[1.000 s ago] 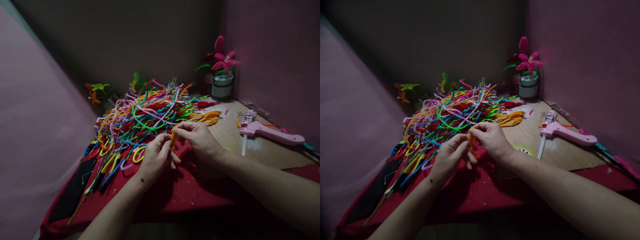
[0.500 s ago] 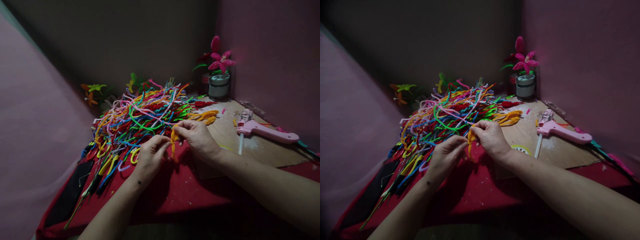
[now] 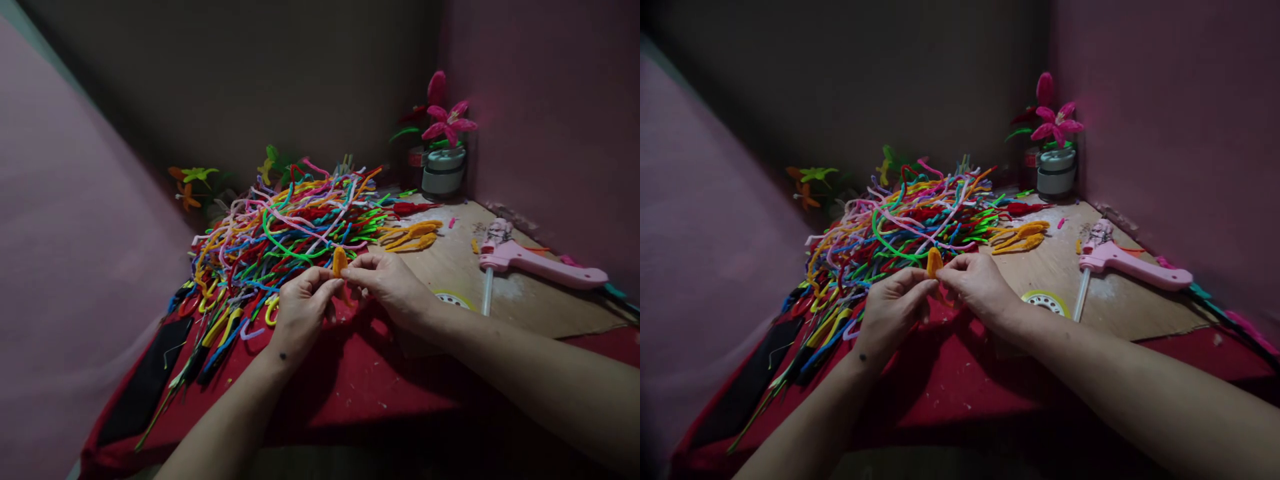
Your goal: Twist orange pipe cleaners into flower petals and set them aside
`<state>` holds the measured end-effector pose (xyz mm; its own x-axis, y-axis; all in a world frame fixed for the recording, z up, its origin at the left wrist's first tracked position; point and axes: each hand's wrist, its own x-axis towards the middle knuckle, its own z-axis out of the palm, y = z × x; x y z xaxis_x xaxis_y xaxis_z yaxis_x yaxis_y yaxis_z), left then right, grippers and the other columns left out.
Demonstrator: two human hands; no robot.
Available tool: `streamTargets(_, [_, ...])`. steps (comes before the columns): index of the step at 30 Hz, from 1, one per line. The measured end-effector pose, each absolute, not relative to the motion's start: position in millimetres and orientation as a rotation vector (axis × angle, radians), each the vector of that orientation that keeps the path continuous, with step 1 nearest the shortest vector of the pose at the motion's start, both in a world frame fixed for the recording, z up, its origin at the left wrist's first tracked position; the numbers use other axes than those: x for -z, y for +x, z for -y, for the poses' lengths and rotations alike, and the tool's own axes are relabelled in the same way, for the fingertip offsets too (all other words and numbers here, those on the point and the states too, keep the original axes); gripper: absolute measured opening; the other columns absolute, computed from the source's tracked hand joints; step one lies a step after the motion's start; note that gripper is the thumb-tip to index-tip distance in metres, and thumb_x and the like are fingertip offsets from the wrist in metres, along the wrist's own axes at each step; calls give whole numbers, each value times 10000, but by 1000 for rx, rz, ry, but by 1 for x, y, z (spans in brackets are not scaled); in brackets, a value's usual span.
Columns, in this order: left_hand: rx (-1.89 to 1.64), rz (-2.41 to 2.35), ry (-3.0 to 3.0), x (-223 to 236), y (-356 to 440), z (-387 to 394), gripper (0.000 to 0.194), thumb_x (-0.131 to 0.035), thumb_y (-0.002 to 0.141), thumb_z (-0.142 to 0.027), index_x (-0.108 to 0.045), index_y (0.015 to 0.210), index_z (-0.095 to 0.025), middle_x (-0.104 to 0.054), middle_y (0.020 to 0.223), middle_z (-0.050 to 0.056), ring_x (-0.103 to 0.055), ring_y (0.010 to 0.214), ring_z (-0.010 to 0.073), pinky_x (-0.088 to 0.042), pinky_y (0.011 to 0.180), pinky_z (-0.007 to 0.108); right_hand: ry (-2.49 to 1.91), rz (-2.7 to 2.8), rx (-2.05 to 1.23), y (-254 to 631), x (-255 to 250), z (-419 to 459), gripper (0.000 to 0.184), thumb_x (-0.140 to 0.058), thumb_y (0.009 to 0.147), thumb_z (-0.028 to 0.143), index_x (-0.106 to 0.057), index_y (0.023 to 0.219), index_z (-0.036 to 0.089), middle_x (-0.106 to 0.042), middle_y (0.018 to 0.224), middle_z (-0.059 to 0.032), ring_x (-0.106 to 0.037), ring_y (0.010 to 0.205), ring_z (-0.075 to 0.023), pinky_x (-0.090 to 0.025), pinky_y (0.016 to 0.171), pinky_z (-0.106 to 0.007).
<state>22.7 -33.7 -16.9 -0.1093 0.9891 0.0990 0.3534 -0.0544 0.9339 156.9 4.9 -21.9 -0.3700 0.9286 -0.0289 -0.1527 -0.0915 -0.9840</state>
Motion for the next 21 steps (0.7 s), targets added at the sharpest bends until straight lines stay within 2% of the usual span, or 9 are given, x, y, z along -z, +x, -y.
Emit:
streamTargets(7, [-1159, -1665, 1923, 25, 20, 37, 85, -557, 784, -268, -608, 797, -202, -584, 590, -30, -510, 442, 81, -388, 449, 174, -946, 1286, -1663, 155, 27, -3, 56, -520, 656, 147, -518, 600, 153, -496, 461, 38, -399, 372, -62, -291, 378, -186])
streamTargets(14, [-1069, -1572, 1840, 22, 22, 35, 106, -560, 784, -291, -524, 755, -196, -589, 574, -41, -571, 443, 100, -419, 454, 181, -866, 1245, -1777, 154, 33, -4, 66, -452, 594, 101, -477, 572, 159, -471, 422, 42, -377, 346, -61, -272, 369, -188])
streamTargets(21, [-942, -1469, 1520, 16, 21, 34, 142, -477, 826, -305, -482, 754, -182, -548, 433, -50, -423, 295, 75, -301, 326, 164, -932, 1451, -1589, 154, 33, -6, 38, -493, 631, 154, -491, 593, 150, -482, 486, 38, -401, 408, -60, -286, 410, -192])
